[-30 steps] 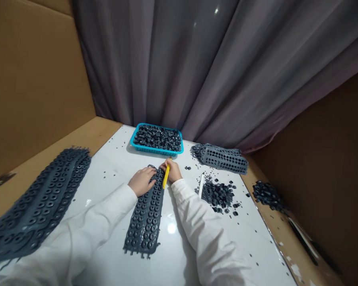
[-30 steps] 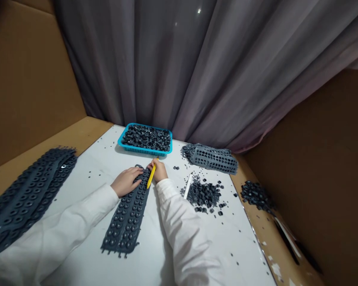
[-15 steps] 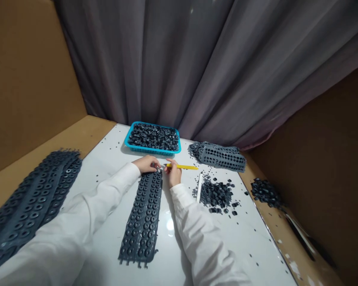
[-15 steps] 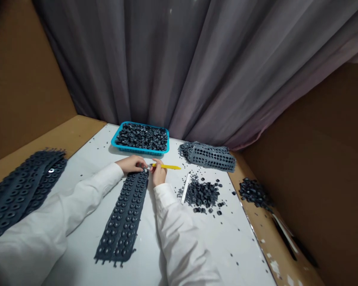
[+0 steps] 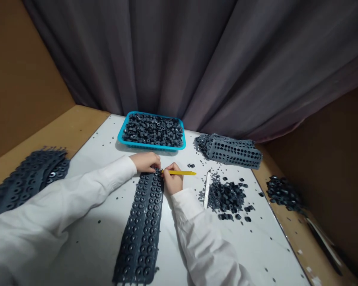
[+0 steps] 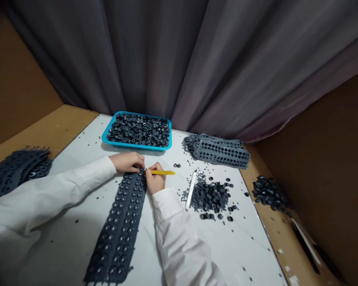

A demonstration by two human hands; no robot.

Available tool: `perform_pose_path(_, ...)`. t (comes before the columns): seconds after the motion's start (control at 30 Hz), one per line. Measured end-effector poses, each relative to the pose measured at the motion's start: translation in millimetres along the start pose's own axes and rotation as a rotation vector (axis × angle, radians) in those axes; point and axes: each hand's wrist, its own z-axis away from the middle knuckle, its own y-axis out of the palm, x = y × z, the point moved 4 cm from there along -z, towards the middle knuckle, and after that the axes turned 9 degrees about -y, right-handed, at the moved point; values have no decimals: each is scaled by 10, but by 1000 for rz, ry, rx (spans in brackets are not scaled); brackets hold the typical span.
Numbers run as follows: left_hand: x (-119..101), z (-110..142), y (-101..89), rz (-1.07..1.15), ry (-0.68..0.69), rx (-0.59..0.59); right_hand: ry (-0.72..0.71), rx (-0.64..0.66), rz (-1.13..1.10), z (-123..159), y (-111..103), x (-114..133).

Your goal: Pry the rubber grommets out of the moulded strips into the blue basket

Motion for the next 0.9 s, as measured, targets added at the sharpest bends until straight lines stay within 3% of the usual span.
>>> perform_pose_path(0.27,-66,20,20,-209,89,-1,-77,1,99,-2,-3,99)
perform_pose_path(0.5,-131,32,137,-560,323,-152,-125,-15,150,-7,-1,127)
perform_pose_path(0.6,-130,44,179,-585,407,-171,-119,-16,149,-9,4,116)
perform_pose_path(0.73,-55,51,227,-586,417,-154,-111,-12,147,-11,14,100)
perform_pose_path(0.9,91,82,254,-458,343,-315,-132,-13,158,-11,19,95)
